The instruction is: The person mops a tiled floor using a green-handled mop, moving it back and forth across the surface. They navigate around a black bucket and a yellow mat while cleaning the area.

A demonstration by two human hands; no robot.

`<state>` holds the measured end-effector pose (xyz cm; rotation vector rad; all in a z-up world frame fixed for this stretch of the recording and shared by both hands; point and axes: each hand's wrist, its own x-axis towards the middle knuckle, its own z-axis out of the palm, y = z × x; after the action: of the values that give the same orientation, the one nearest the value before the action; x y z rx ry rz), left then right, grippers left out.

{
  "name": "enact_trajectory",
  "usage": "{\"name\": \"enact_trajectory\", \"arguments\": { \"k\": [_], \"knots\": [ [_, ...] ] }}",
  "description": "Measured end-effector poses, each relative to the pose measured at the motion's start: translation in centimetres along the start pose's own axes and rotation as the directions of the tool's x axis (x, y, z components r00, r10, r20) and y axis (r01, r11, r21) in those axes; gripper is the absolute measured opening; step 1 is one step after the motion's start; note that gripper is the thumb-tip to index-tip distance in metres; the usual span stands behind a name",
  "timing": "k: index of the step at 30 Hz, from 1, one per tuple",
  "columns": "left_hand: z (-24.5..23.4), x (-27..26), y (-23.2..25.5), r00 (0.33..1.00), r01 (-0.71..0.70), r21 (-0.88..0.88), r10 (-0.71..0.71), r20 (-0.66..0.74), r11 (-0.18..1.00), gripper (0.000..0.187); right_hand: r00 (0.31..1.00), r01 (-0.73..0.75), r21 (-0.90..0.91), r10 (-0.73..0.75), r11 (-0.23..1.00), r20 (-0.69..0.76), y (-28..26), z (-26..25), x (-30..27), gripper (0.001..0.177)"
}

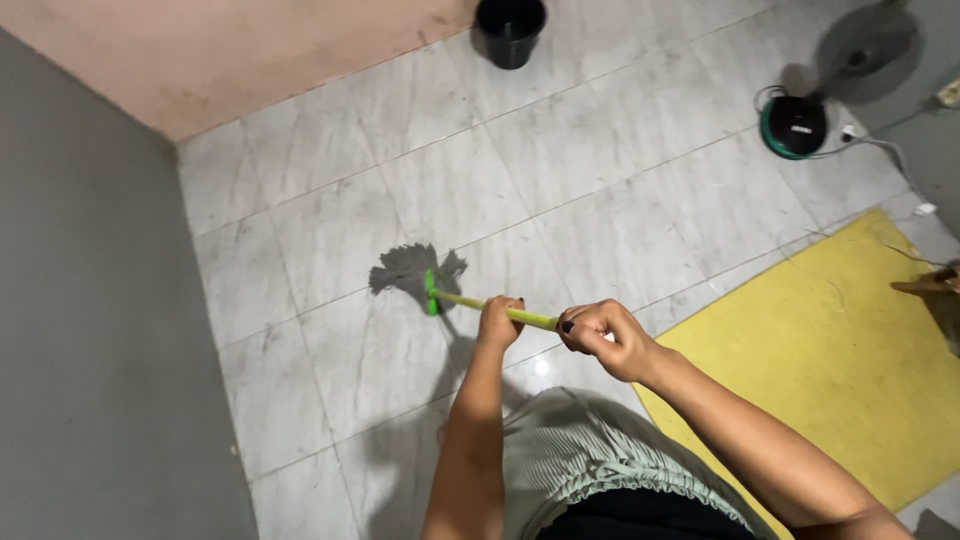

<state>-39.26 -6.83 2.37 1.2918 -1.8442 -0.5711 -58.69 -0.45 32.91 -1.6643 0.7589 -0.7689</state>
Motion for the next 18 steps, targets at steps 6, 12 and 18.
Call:
{"name": "enact_trajectory", "arguments": {
  "k": [6,12,18],
  "knots": [
    [8.4,3.6,3.6,0.985,0.155,-0.171,-0.141,0.095,0.973,0.026,0.998,-0.003,-0.227,-0.010,0.974,-0.055,-2.6,-2.1,-3.4,0.031],
    [9.9,4.3,7.3,0.965,0.094,-0.209,-0.037,0.260,0.973,0.037,0.988,0.106,-0.151,-0.121,0.983,-0.093,-4.0,-3.2,-3.7,0.030],
    [0.9,3.2,12.2,0.792,0.468,0.037,-0.438,0.425,0.883,0.032,0.982,0.173,0.089,-0.165,0.981,-0.091,-5.1,-2.8,-2.4,0.031]
  ]
}}
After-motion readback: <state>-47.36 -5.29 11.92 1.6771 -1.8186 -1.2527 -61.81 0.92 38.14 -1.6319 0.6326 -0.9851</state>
